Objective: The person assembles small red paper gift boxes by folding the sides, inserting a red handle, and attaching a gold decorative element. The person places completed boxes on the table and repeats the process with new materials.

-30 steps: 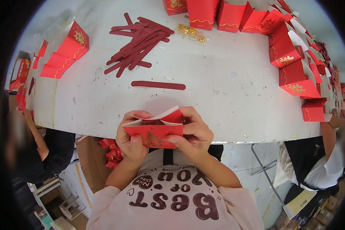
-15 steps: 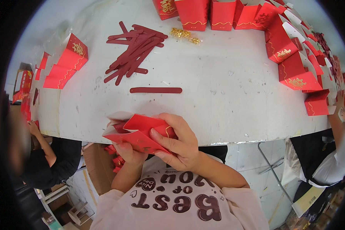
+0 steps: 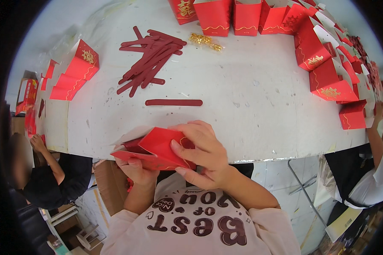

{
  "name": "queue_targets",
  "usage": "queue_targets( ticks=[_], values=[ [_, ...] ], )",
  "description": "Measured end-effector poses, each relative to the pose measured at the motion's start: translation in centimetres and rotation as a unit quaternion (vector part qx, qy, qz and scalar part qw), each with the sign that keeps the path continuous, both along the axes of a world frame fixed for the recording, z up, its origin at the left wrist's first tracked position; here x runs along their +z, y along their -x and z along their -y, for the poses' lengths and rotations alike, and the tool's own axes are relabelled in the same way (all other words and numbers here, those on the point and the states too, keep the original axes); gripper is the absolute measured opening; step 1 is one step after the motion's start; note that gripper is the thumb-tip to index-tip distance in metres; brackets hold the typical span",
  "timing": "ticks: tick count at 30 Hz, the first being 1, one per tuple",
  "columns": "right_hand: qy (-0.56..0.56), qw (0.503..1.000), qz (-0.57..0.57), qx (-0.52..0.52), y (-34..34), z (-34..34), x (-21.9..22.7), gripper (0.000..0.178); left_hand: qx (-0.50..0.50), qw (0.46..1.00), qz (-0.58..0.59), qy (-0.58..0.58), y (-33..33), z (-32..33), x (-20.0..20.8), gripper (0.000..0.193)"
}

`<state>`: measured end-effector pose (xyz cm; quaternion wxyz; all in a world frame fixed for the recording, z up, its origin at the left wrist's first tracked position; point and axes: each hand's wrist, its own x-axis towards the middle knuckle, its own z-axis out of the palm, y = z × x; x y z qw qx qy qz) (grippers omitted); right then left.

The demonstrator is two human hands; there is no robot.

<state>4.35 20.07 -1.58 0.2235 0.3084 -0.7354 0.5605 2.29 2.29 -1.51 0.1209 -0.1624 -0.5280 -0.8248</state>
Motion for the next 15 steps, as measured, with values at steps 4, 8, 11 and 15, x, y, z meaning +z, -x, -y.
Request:
queue_targets(
  ticks=[4, 8, 11, 15],
  values=[
    [0.182, 0.981, 0.067, 0.02, -0.3, 0.7, 1.8, 0.024, -0.121, 0.976, -0.147, 0.107, 1.8, 1.0, -1.0, 0.024],
    [0.195, 0.972, 0.125, 0.044, 0.1, -0.2, 0.4, 0.016, -0.084, 0.979, -0.131, 0.132, 1.6, 0.7, -1.0, 0.029],
    [0.181, 0.978, 0.106, 0.006, 0.3, 0.3, 1.8, 0.018, -0.087, 0.977, -0.151, 0.122, 2.2, 0.6, -0.9, 0.034],
    [-0.149, 0.987, 0.023, -0.05, 0.6, -1.3, 5.3, 0.026, -0.076, 0.977, -0.154, 0.13, 1.6, 0.7, -1.1, 0.043]
  ],
)
